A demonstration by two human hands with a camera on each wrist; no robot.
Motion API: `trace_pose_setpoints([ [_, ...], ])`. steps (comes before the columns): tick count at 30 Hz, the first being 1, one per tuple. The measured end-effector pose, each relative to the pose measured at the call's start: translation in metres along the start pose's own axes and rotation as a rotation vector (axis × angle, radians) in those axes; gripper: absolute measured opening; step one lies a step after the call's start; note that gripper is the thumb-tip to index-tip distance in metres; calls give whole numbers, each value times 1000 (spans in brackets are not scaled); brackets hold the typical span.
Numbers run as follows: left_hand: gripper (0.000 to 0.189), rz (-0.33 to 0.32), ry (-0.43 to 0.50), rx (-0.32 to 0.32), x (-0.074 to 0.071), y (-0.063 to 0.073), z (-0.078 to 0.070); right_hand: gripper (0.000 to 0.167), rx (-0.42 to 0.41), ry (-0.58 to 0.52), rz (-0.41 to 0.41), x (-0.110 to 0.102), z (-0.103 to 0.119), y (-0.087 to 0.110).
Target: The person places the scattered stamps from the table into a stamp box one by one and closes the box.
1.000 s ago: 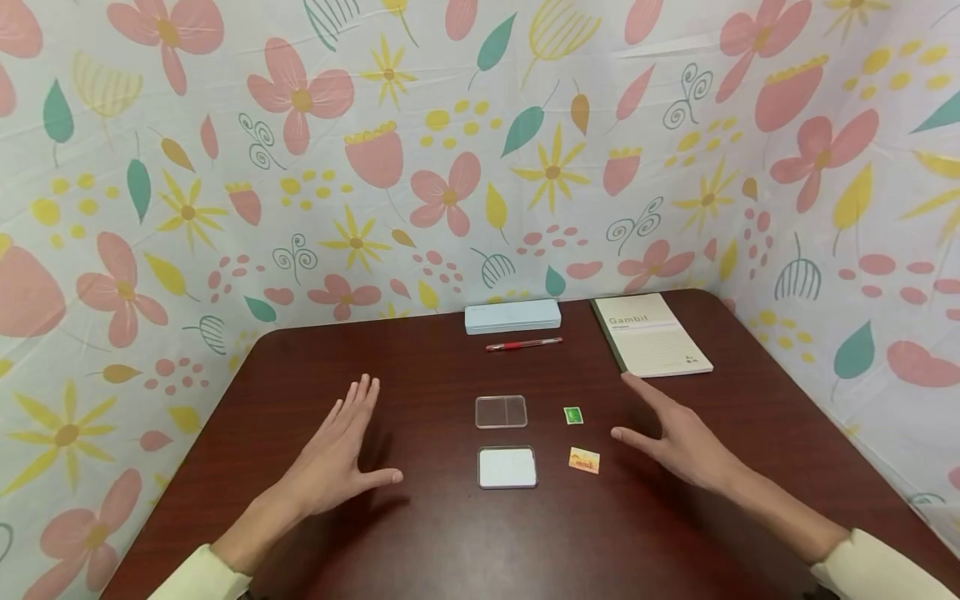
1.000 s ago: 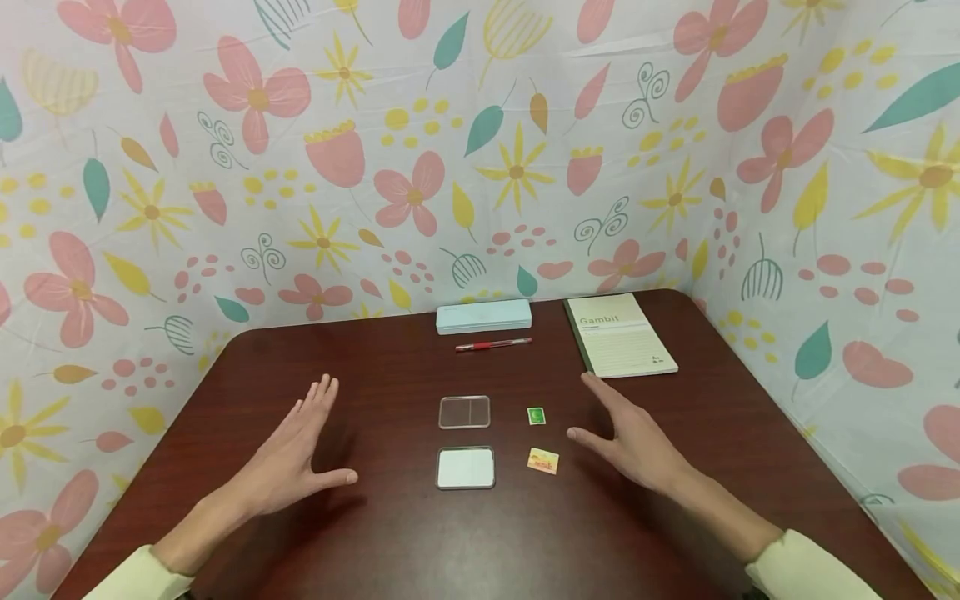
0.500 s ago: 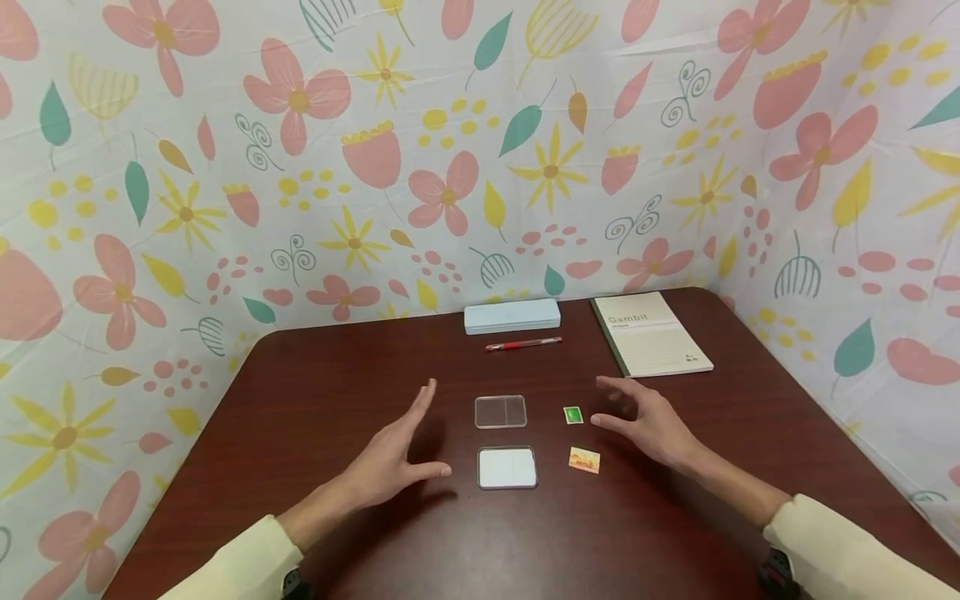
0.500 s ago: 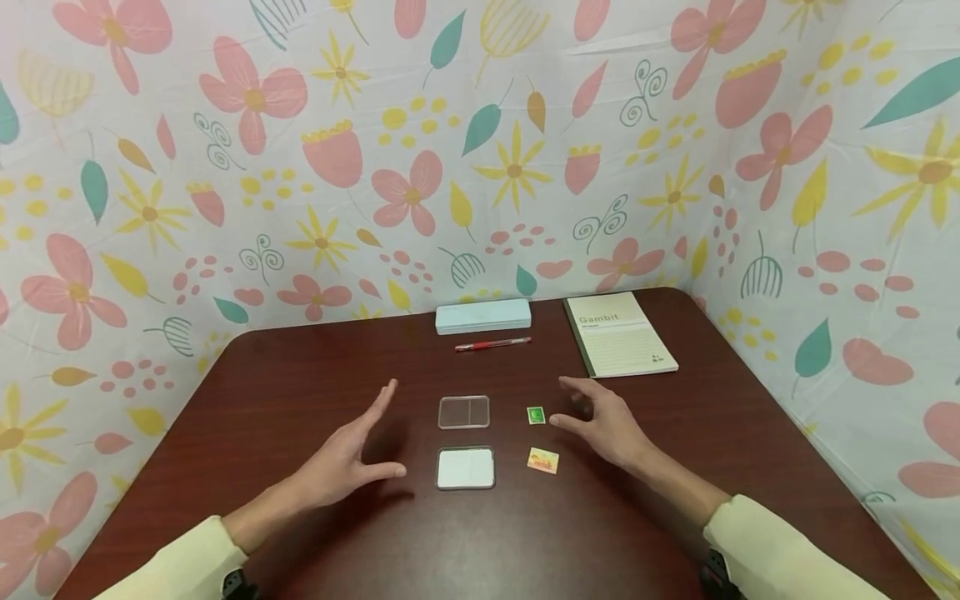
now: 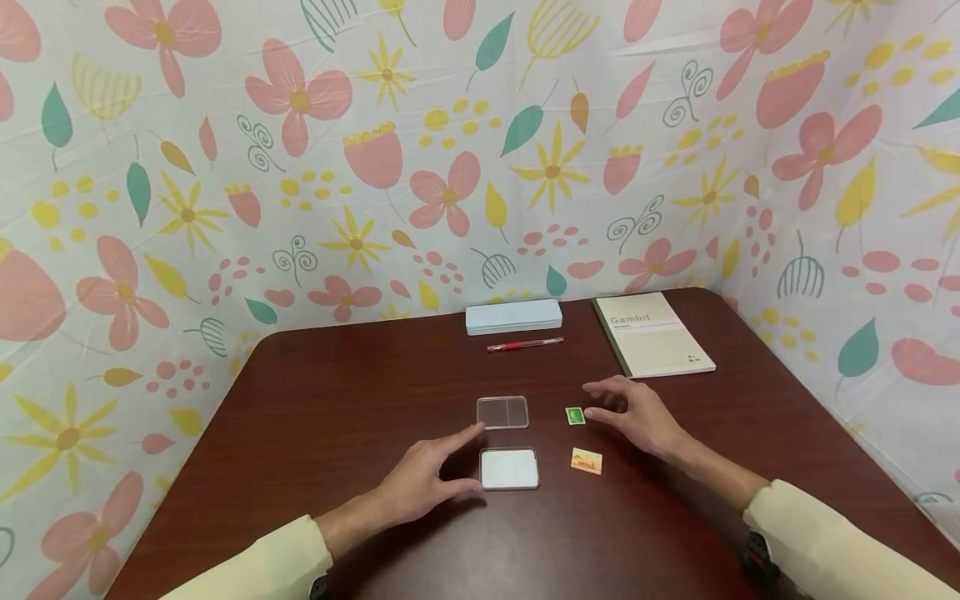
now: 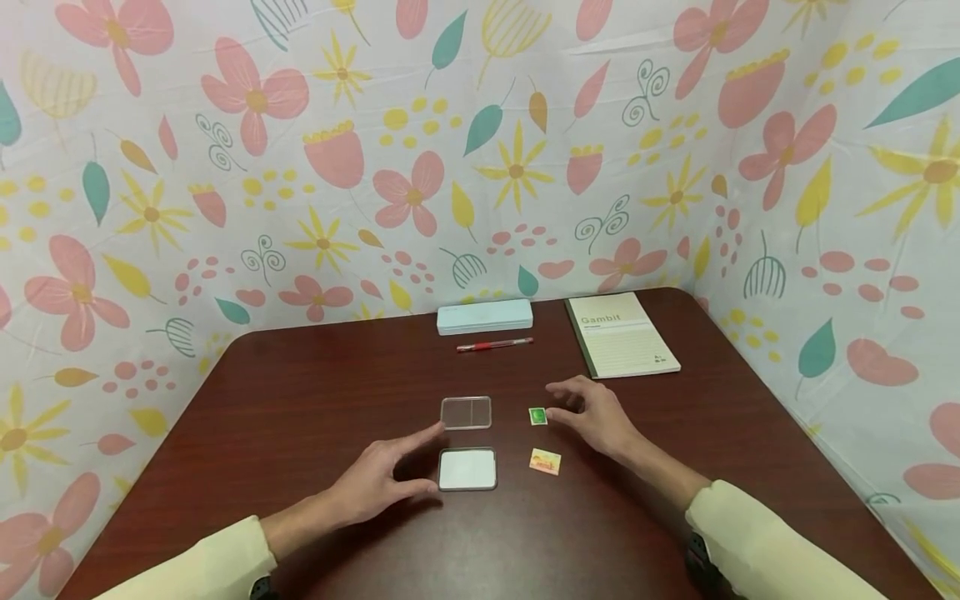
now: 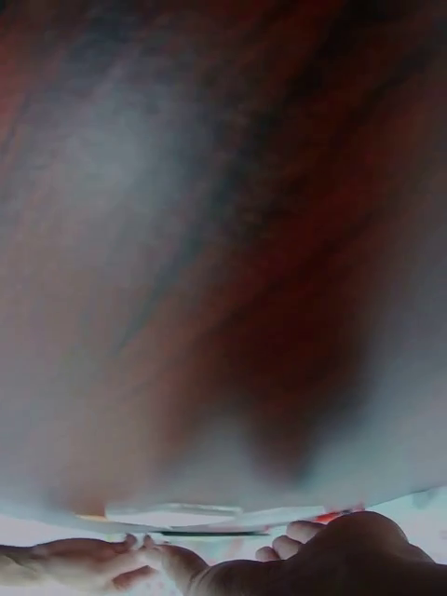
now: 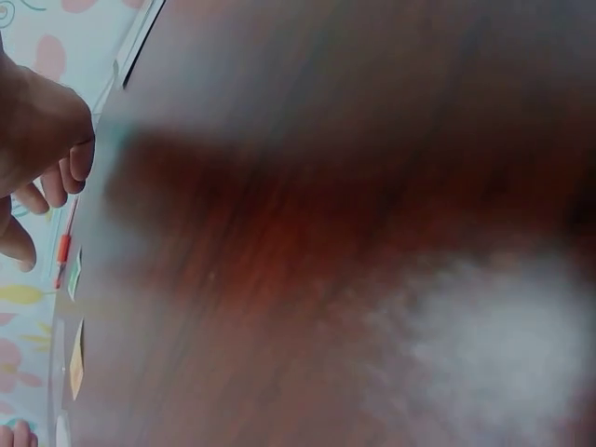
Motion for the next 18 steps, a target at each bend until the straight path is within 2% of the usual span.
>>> trace_pose_setpoints([
  [4, 80, 12, -35, 10, 8, -1, -1, 31, -19, -17, 32, 5, -3, -5],
  [10, 75, 26, -124, 43, 13, -3, -1, 28, -13, 10, 46, 10, -7, -9],
  [18, 68, 6, -130, 75, 15, -3, 2, 25, -25, 57, 47, 14, -7, -12],
])
Point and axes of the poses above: each hand's wrist, its own y-axis away from the middle knuckle, its own x-axis out of the palm, z = x × y, the point moved 4 cm from there along -y, towards the middle knuckle, and after that the axes turned 3 degrees about -z, right-handed, at the moved point
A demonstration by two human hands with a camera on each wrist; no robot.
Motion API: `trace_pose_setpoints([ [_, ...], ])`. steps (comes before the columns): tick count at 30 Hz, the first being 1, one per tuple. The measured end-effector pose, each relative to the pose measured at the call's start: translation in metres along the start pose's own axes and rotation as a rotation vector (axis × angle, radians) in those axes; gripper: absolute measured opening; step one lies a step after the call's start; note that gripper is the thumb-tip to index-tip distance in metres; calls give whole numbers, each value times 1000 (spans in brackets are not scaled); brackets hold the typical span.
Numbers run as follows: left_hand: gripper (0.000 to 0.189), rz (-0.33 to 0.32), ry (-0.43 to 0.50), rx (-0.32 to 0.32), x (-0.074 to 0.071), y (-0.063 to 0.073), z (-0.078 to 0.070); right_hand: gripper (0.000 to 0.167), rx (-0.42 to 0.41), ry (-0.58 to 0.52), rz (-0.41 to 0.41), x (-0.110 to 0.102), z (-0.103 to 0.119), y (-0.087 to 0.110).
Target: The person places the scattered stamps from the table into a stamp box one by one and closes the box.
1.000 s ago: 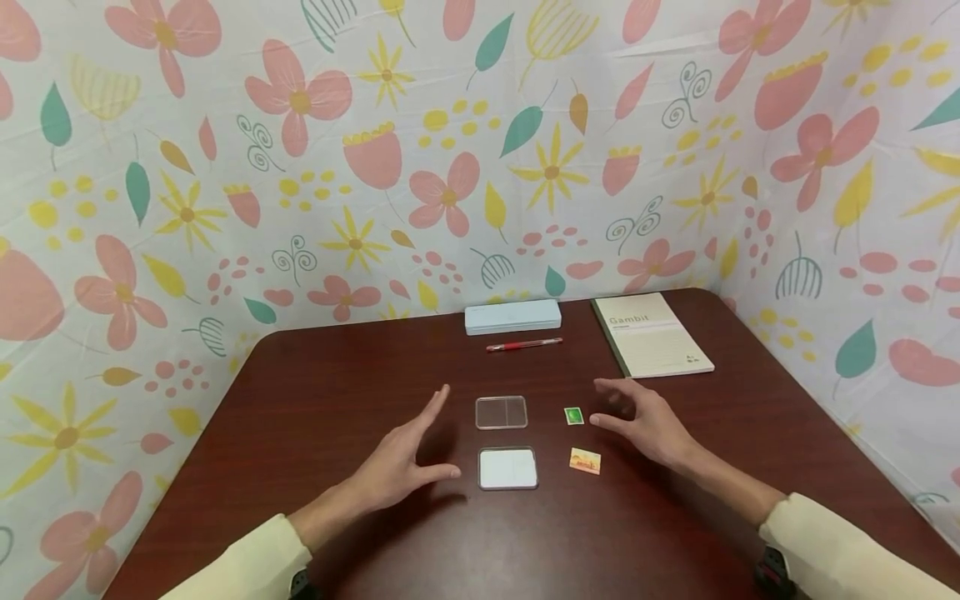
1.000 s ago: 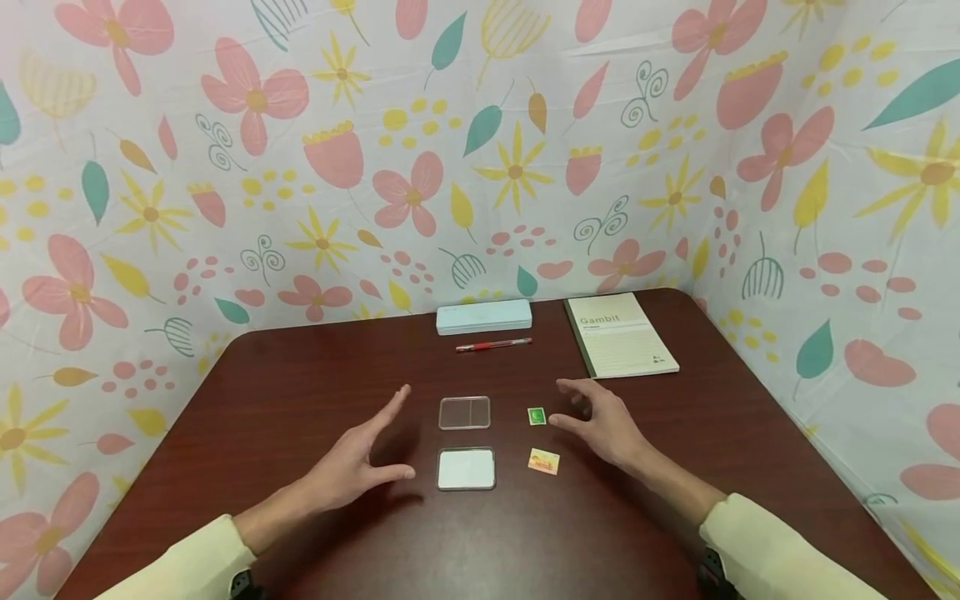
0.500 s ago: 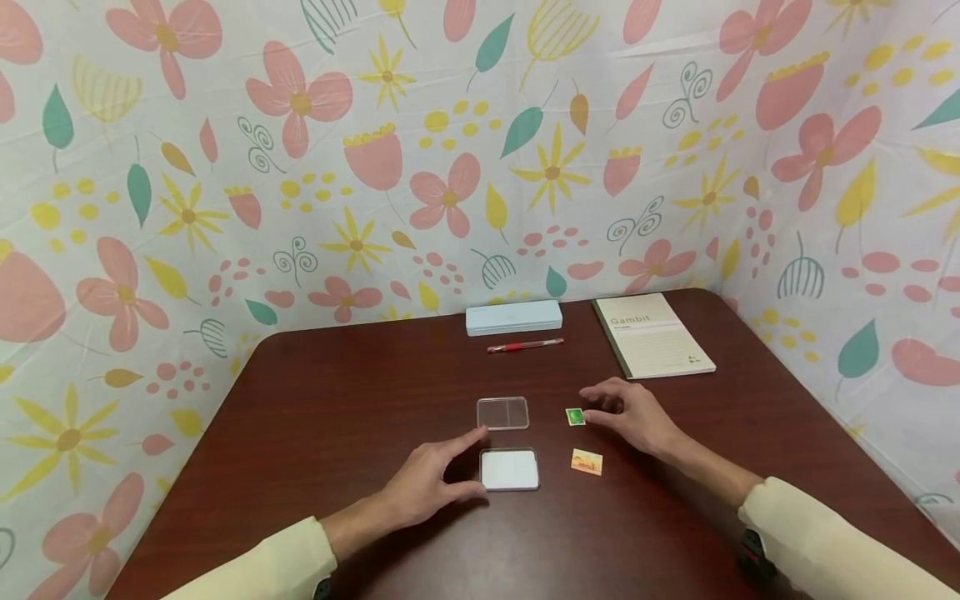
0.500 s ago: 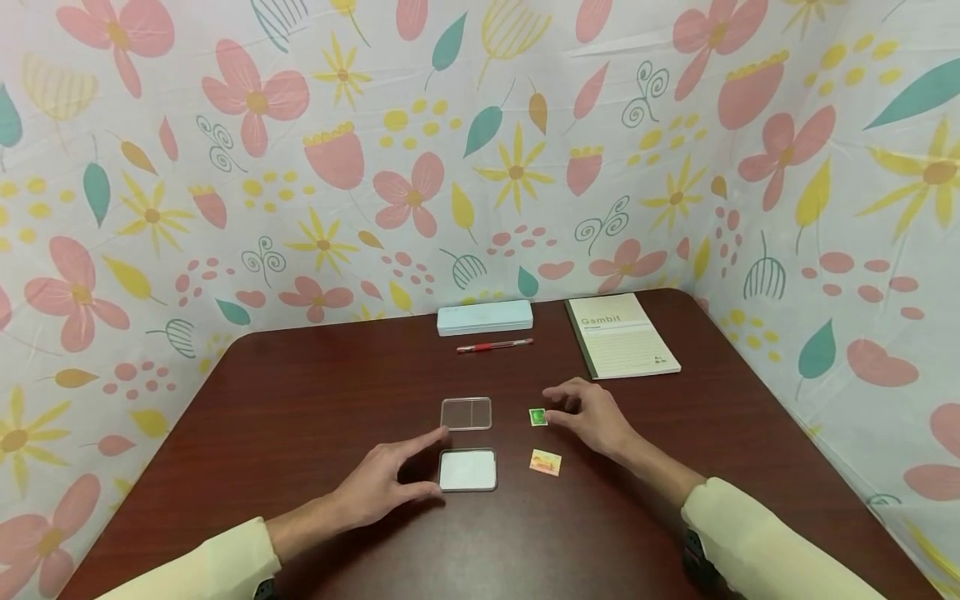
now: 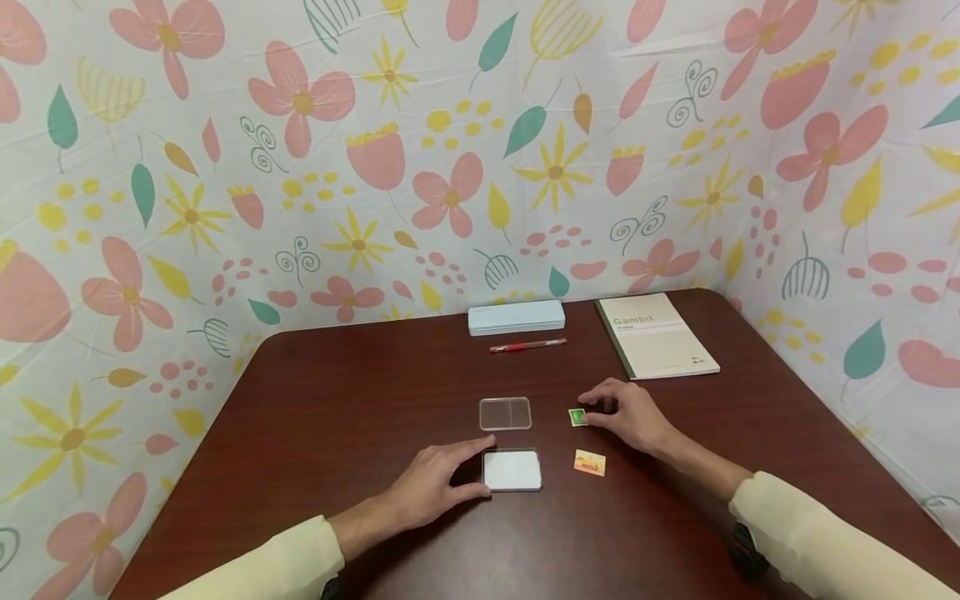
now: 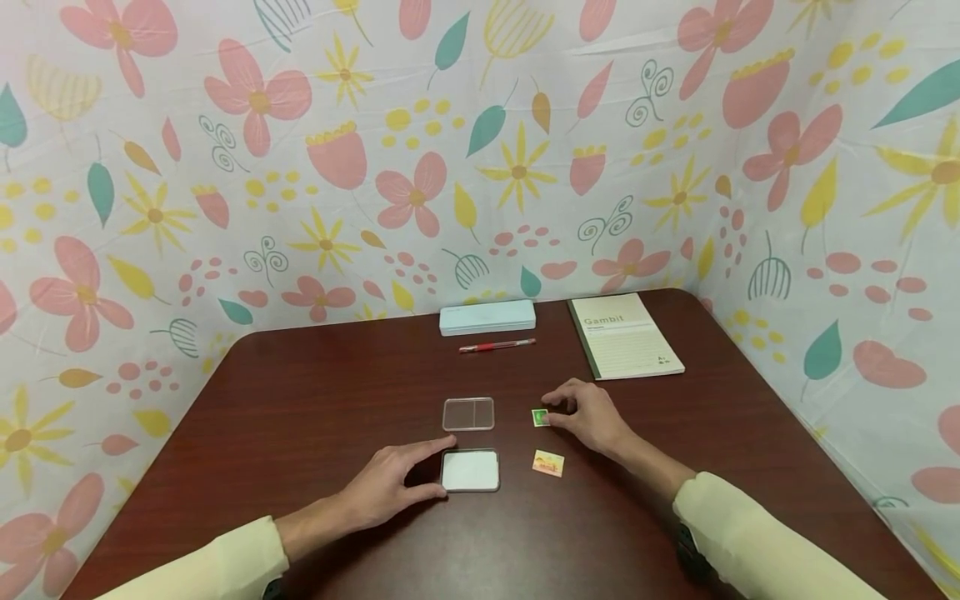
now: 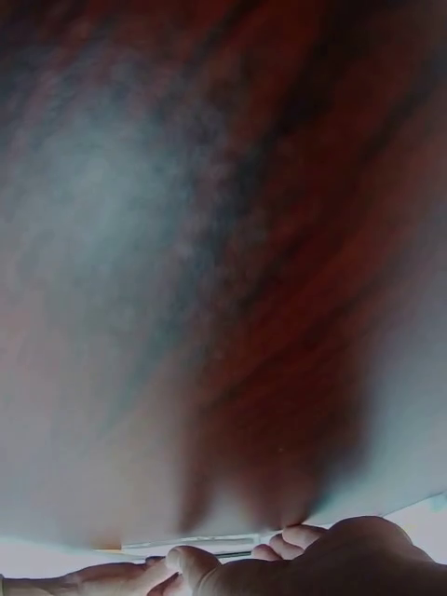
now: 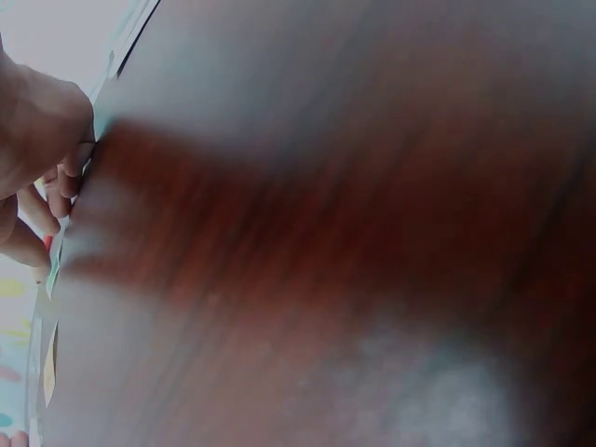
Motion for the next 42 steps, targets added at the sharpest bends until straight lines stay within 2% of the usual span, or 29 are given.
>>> trace_pose_setpoints([
  [5, 64, -12, 0, 16, 3, 1, 1, 23, -13, 13, -10, 1, 1, 0],
  [27, 62, -34, 7, 2, 6, 5, 4, 12, -26, 22, -22, 7, 1, -3],
  [42, 62, -24, -3, 6, 5, 3, 2, 11, 8, -4, 2, 3, 4, -4],
])
Point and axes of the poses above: each hand's wrist, its own y-axis away from the middle knuckle, its own x-axis out of the palm, z = x × y, the point moved 4 cm from there along -y, towards the middle knuckle, and after that the axes turned 3 degrees about -z, right-handed, at the moved point
